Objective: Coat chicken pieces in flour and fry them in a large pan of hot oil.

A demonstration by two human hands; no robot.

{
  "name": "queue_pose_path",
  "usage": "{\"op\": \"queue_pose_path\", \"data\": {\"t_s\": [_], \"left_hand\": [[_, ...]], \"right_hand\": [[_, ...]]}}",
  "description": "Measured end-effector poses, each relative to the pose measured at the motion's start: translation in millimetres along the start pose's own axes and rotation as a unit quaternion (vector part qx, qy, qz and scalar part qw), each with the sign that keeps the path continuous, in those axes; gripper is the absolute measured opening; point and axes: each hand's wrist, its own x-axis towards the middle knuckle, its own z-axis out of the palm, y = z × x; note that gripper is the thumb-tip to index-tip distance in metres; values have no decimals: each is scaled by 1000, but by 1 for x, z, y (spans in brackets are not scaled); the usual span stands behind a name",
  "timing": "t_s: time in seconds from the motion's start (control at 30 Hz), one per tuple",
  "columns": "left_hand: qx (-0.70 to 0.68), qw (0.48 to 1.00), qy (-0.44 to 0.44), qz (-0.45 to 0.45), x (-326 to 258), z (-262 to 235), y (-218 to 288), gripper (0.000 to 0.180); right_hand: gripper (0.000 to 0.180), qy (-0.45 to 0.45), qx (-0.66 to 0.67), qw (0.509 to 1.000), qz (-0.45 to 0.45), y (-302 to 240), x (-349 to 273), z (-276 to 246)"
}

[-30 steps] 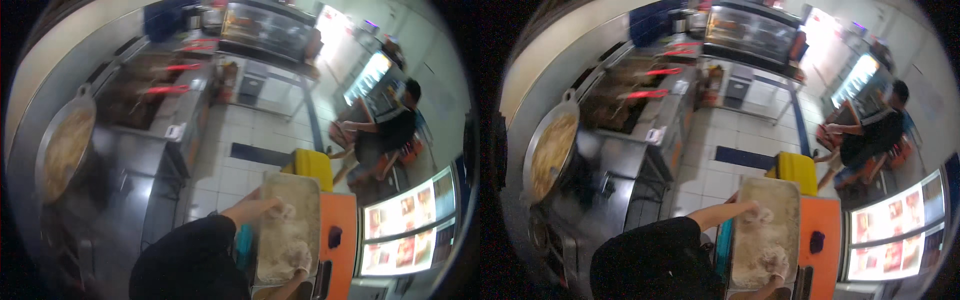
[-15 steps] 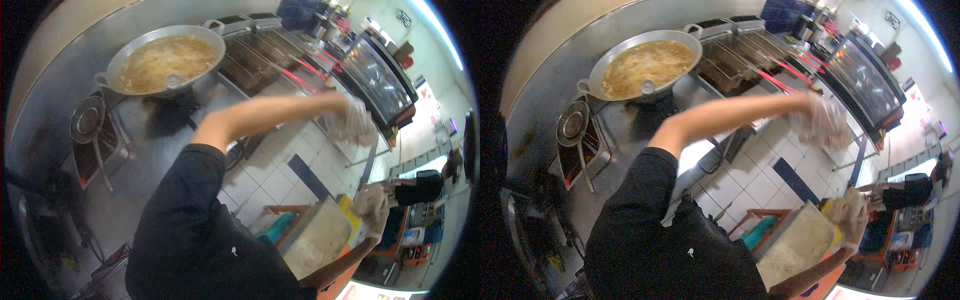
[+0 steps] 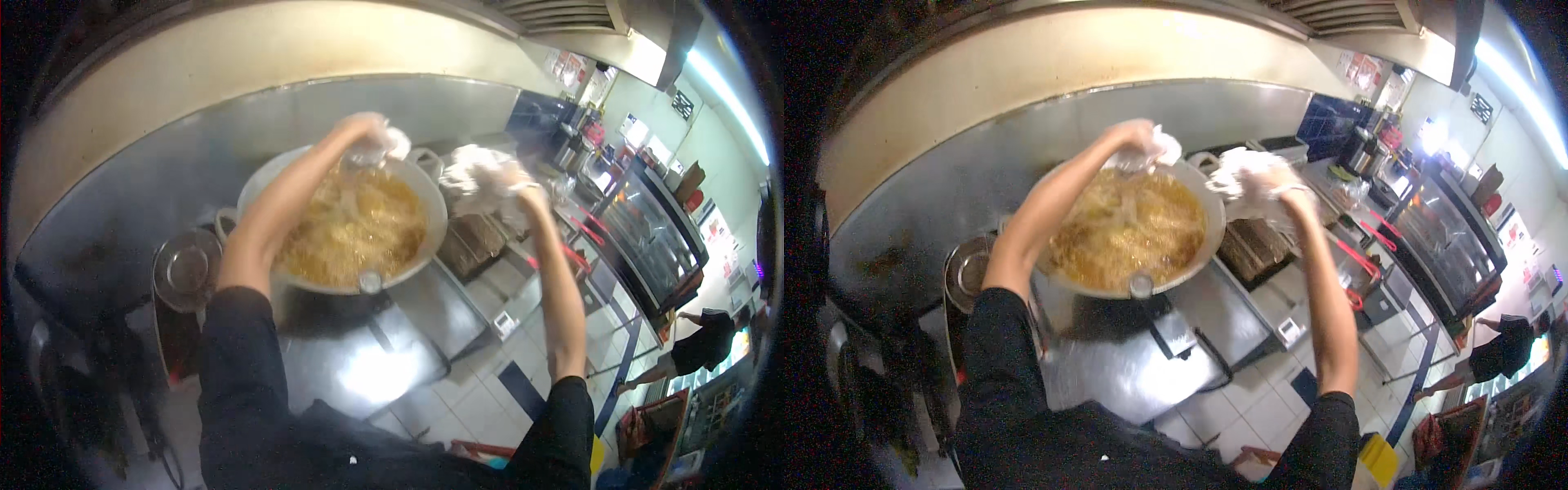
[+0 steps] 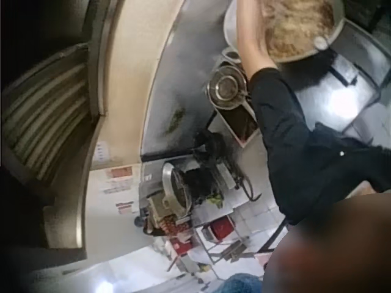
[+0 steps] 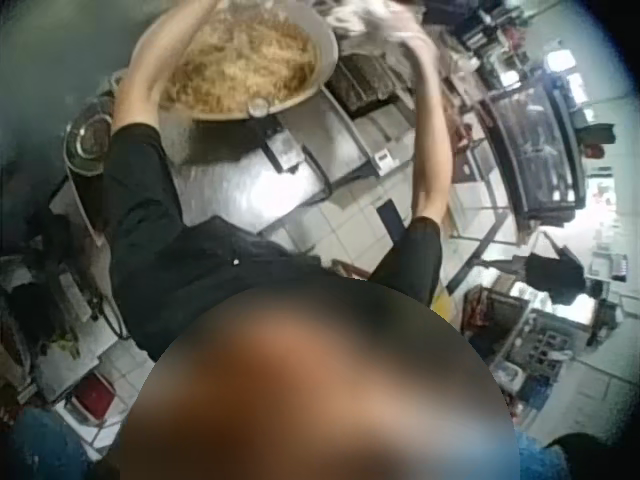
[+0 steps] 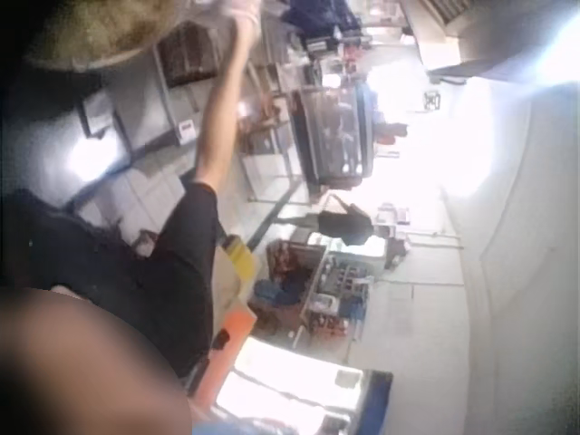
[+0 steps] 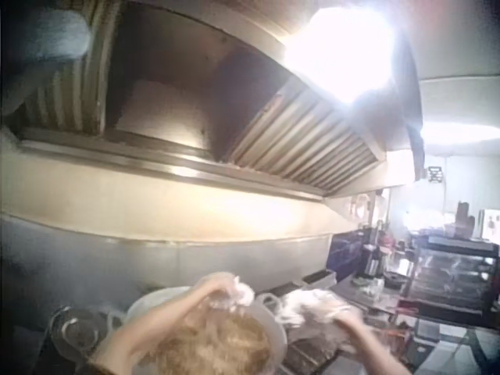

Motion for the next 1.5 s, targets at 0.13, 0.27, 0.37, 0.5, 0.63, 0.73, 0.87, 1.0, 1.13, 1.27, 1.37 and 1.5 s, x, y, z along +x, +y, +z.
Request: {"op": "queue_pose_path", "data": {"t_s": [0.13,0.27,0.37,0.5,0.63,0.73,0.87,1.0,1.13,1.27,1.37,1.5], "left_hand": [[42,995,-38,-83,51,48,-94,37],[108,987,-47,-105,87,88,-107,38],[80,990,6,-116,119,114,-105,38],[69,987,-53,-133,141,120,-131,41],[97,987,-8,-126,155,135,-129,35],[152,983,-40,-90,143,115,-107,28],[172,982,19,-79,159,112,-111,24],[166,986,-18,16,132,70,-119,30],[42,987,-113,-106,101,17,-47,32],[-20,999,-14,-33,41,-63,21,31],[67,992,51,93,29,-117,109,25],[-134,948,99,271,-47,-114,255,30]], "right_hand": [[47,-89,62,993,46,-56,106,61],[42,-150,-60,980,115,-64,169,145],[37,-99,-40,994,16,-4,218,228],[37,-142,17,985,100,-28,242,258],[40,-129,-25,989,72,-10,265,290],[40,-124,-7,991,53,10,270,288],[42,-144,16,989,18,3,266,241],[39,-181,62,981,23,-33,214,121],[41,-180,94,979,-15,-19,157,30],[41,-38,44,993,-99,12,114,-35],[44,-11,46,990,-134,53,44,-87],[43,115,9,984,-136,69,-108,-140]]}}
